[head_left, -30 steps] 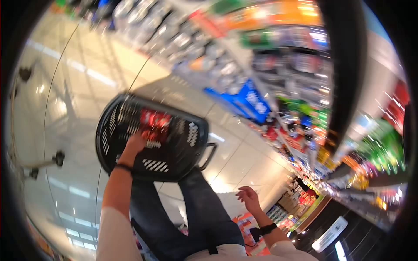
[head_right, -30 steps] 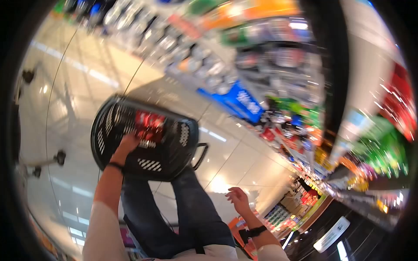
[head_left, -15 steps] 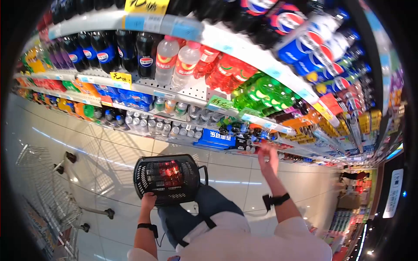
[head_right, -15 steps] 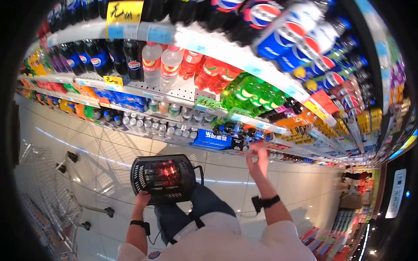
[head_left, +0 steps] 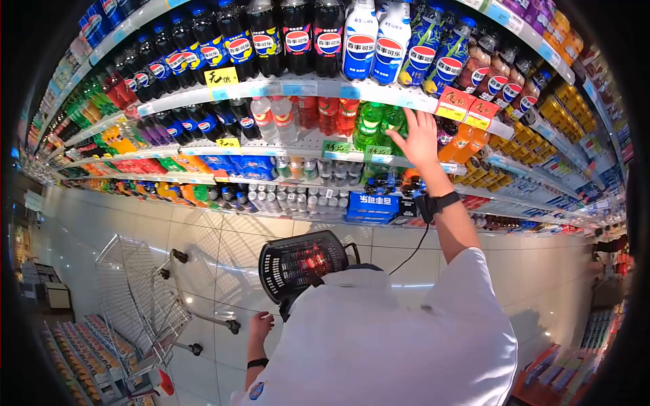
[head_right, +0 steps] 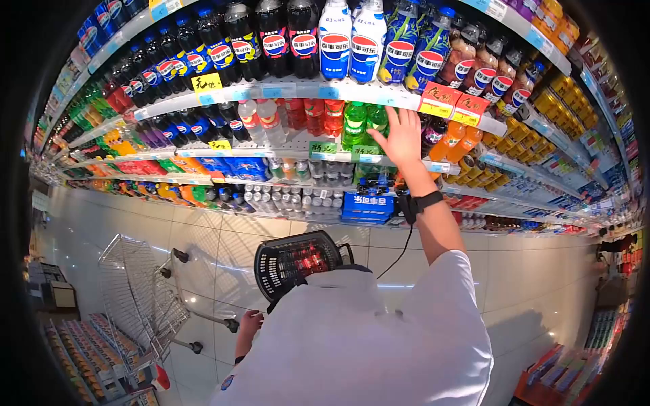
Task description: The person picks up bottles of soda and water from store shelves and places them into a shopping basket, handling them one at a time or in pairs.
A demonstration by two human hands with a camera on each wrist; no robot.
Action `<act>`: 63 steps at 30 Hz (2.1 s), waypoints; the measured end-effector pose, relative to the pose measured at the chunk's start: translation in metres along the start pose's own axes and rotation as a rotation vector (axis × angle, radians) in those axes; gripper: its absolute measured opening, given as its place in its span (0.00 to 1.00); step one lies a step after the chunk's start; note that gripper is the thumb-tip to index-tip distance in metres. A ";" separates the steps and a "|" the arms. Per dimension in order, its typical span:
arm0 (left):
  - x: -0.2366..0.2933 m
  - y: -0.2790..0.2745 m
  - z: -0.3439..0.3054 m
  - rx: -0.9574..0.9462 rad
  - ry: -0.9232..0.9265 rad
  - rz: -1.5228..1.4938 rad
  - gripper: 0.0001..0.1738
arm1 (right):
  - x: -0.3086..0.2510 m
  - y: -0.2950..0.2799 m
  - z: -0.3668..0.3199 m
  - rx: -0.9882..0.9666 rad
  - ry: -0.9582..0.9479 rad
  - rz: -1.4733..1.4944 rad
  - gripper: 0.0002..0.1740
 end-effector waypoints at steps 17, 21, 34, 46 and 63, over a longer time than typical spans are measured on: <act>0.016 -0.002 -0.038 0.080 -0.005 -0.027 0.25 | 0.052 0.046 0.025 -0.122 0.081 0.150 0.44; -0.001 0.001 -0.023 0.057 -0.041 -0.120 0.24 | 0.058 0.054 0.032 -0.093 0.076 0.186 0.42; 0.046 0.016 -0.055 0.051 -0.028 0.036 0.26 | 0.071 0.050 0.055 -0.162 -0.091 0.250 0.37; 0.076 0.019 -0.040 0.004 -0.032 0.112 0.23 | 0.067 0.042 0.035 -0.388 0.111 0.338 0.26; 0.104 0.031 -0.038 -0.078 0.052 0.253 0.21 | 0.043 0.015 0.016 -0.125 -0.046 0.296 0.26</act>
Point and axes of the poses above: each hand's wrist, its own z-axis towards the middle knuckle, its own y-axis out of the palm, x = y × z, the point moved 1 cm from there along z, towards the middle knuckle, and after that the axes turned 1 degree about x, right-handed, at the moved point
